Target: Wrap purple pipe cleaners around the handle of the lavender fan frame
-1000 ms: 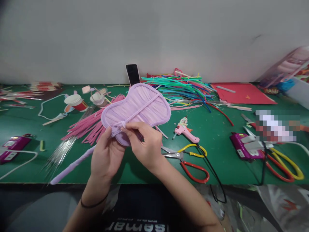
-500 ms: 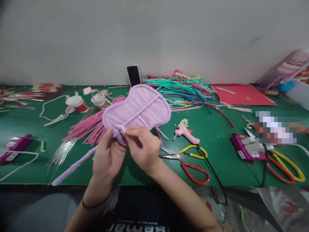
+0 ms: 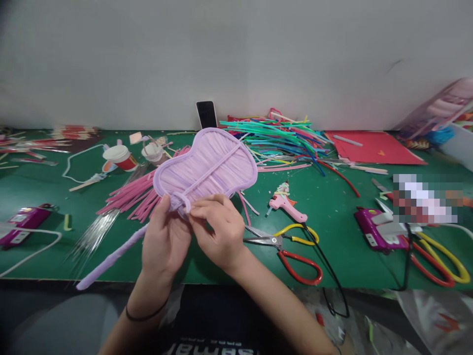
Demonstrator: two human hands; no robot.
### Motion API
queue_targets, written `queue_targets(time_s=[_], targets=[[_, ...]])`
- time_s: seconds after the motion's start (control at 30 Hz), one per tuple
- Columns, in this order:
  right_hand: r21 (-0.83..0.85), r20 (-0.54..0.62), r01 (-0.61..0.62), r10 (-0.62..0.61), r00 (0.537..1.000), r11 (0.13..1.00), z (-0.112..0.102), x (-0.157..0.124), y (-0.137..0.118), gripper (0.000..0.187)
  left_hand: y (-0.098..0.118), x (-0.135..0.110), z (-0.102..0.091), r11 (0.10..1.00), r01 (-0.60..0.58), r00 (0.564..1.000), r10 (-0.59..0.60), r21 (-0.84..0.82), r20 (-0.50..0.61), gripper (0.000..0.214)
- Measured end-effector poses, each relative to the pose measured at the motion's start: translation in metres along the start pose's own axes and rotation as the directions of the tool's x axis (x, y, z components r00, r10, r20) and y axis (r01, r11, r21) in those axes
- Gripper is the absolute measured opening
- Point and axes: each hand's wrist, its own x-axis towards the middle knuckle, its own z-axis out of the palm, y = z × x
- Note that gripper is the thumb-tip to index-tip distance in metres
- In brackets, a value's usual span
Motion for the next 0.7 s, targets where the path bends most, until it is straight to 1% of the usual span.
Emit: queue_targets(time_s=[0.07, 0.13, 0.2, 0.27, 0.3, 0.33, 0.37, 0.43, 0.47, 0.5, 0.53, 0.57, 0.63, 0.7], targets=[[-0.046, 0.007, 0.025, -0.025, 1.000, 0.999, 0.000, 0.001, 0.000, 0.019, -0.001, -0.001, 0.001, 0.999, 0.036, 0.999, -0.036, -0.014, 0.015, 0.029], [-0.150, -0.013, 0.014, -0.016, 1.000, 0.989, -0.001, 0.003, -0.001, 0.018, -0.001, 0.000, 0.002, 0.998, 0.061, 0.998, -0.061, -0.028, 0.020, 0.034], [-0.271, -0.013, -0.036, 0.034, 0.999, 0.962, -0.006, 0.005, -0.004, 0.014, 0.000, 0.002, 0.001, 0.997, 0.064, 0.998, -0.064, -0.033, 0.008, 0.037], [-0.337, 0.042, -0.079, 0.099, 0.994, 0.938, -0.012, 0.004, -0.008, 0.004, 0.003, 0.007, -0.001, 0.997, 0.077, 0.997, -0.077, -0.023, -0.004, 0.036], [-0.340, 0.065, -0.096, 0.126, 0.990, 0.935, -0.016, 0.003, -0.010, 0.009, 0.005, 0.009, -0.001, 0.996, 0.087, 0.996, -0.087, -0.019, -0.001, 0.036], [-0.325, 0.063, -0.118, 0.146, 0.987, 0.938, -0.020, 0.000, -0.011, 0.016, 0.006, 0.011, -0.002, 0.996, 0.091, 0.996, -0.091, -0.019, 0.013, 0.036], [-0.297, 0.026, -0.150, 0.165, 0.986, 0.943, -0.023, -0.003, -0.011, 0.019, 0.008, 0.012, -0.002, 0.996, 0.091, 0.995, -0.090, -0.023, 0.036, 0.036], [-0.219, -0.086, -0.242, 0.228, 0.970, 0.945, -0.025, -0.009, -0.006, 0.016, 0.011, 0.014, -0.001, 0.995, 0.091, 0.992, -0.087, -0.040, 0.096, 0.036], [-0.170, -0.106, -0.292, 0.277, 0.955, 0.941, -0.025, -0.012, -0.001, 0.013, 0.011, 0.013, 0.000, 0.994, 0.100, 0.988, -0.093, -0.047, 0.124, 0.037], [-0.113, -0.088, -0.340, 0.331, 0.939, 0.934, -0.023, -0.014, 0.005, 0.013, 0.010, 0.013, 0.001, 0.992, 0.119, 0.983, -0.110, -0.051, 0.148, 0.037], [-0.046, -0.029, -0.382, 0.381, 0.924, 0.923, -0.021, -0.014, 0.011, 0.014, 0.009, 0.012, 0.001, 0.988, 0.145, 0.977, -0.135, -0.055, 0.165, 0.038], [0.025, 0.044, -0.405, 0.404, 0.914, 0.914, -0.018, -0.012, 0.017, 0.016, 0.007, 0.010, 0.002, 0.983, 0.173, 0.971, -0.160, -0.059, 0.179, 0.039], [0.115, 0.156, -0.412, 0.394, 0.906, 0.904, -0.013, -0.005, 0.027, 0.018, 0.003, 0.008, 0.003, 0.974, 0.215, 0.960, -0.198, -0.072, 0.197, 0.039], [0.125, 0.217, -0.363, 0.331, 0.918, 0.923, -0.012, 0.004, 0.032, 0.020, -0.001, 0.006, 0.004, 0.966, 0.247, 0.952, -0.226, -0.078, 0.208, 0.039]])
